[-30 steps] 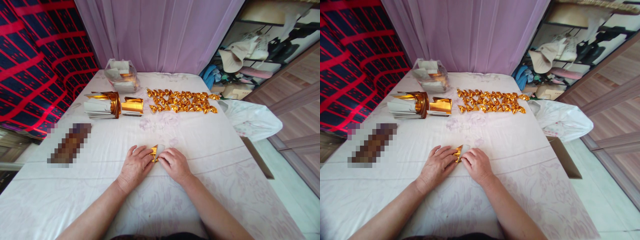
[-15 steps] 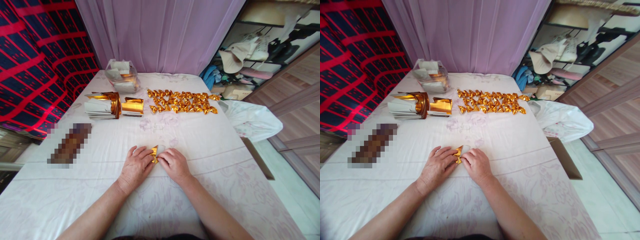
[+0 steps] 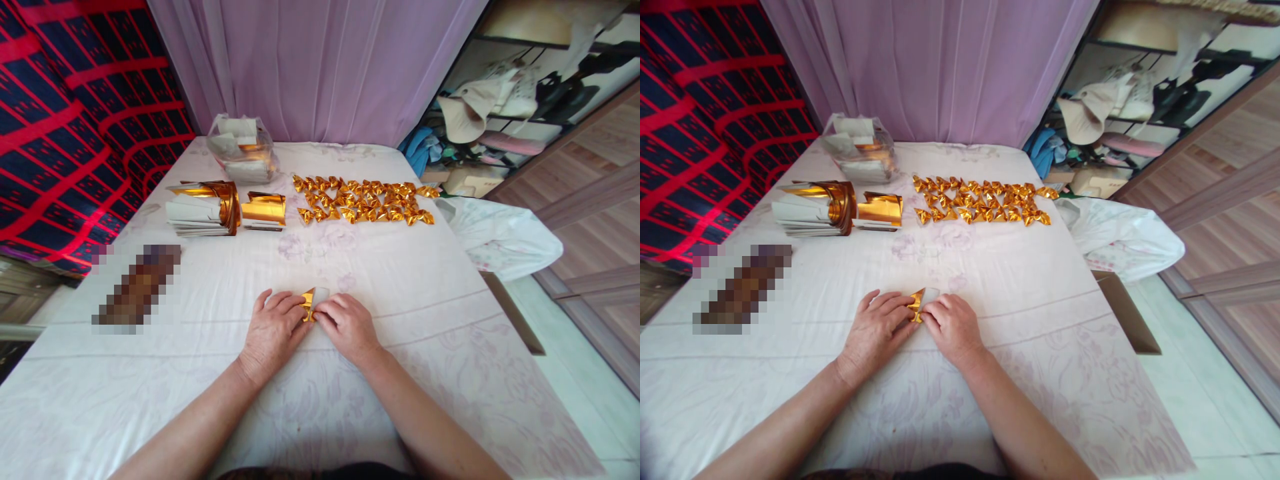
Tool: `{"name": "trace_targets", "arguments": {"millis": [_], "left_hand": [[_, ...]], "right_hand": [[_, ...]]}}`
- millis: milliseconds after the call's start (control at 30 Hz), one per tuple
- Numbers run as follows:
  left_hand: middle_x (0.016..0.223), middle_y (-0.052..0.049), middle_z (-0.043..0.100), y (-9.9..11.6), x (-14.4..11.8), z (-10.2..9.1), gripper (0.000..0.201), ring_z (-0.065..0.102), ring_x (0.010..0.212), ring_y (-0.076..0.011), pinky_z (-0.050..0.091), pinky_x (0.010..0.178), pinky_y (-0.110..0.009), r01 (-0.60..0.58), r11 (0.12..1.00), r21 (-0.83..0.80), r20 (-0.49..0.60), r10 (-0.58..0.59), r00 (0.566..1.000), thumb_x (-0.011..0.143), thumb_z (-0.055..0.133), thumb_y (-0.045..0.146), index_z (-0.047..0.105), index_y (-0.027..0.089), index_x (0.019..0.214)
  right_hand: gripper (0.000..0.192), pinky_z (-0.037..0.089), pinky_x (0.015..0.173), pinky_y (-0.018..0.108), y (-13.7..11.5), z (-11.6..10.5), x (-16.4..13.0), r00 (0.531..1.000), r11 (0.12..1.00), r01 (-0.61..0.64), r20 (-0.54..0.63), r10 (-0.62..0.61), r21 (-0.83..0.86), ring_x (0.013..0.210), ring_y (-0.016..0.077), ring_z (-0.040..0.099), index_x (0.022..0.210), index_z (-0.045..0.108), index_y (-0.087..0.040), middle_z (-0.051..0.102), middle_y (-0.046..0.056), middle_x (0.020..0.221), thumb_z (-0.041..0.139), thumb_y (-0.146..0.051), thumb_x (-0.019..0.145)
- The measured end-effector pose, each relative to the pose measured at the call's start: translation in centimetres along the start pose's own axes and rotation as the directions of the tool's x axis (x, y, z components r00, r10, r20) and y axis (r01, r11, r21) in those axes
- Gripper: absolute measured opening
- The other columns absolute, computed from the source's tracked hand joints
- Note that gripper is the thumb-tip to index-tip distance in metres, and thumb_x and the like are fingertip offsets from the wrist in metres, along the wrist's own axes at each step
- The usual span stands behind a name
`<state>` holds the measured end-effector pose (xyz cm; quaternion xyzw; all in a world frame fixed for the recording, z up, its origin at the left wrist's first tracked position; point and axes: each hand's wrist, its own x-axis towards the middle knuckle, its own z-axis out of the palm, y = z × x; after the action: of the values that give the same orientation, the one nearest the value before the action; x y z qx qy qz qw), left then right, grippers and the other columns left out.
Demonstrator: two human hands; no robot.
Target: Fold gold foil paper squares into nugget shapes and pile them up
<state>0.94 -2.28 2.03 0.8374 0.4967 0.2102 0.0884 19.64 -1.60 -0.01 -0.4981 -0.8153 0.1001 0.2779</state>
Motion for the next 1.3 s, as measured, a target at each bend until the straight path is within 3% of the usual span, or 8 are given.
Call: {"name": "trace_targets", "arguments": {"millis": [1300], "left_hand": [[0.106, -0.004, 0.072, 0.84, 0.39, 0.0, 0.005, 0.062, 0.102, -0.0251, 0.033, 0.103, -0.052, 0.05, 0.998, -0.024, -0.039, -0.051, 0.998, 0.085, 0.063, 0.025, 0.067, 0.024, 0.088]], "right_hand": [[0.007, 0.042, 0.071, 0.031, -0.16, -0.17, 0.35, 0.997, 0.999, -0.04, 0.062, 0.041, -0.022, 0.079, 0.018, 0.058, 0.08, 0.064, -0.022, 0.063, 0.001, 0.079, 0.066, -0.024, 0.086]]}}
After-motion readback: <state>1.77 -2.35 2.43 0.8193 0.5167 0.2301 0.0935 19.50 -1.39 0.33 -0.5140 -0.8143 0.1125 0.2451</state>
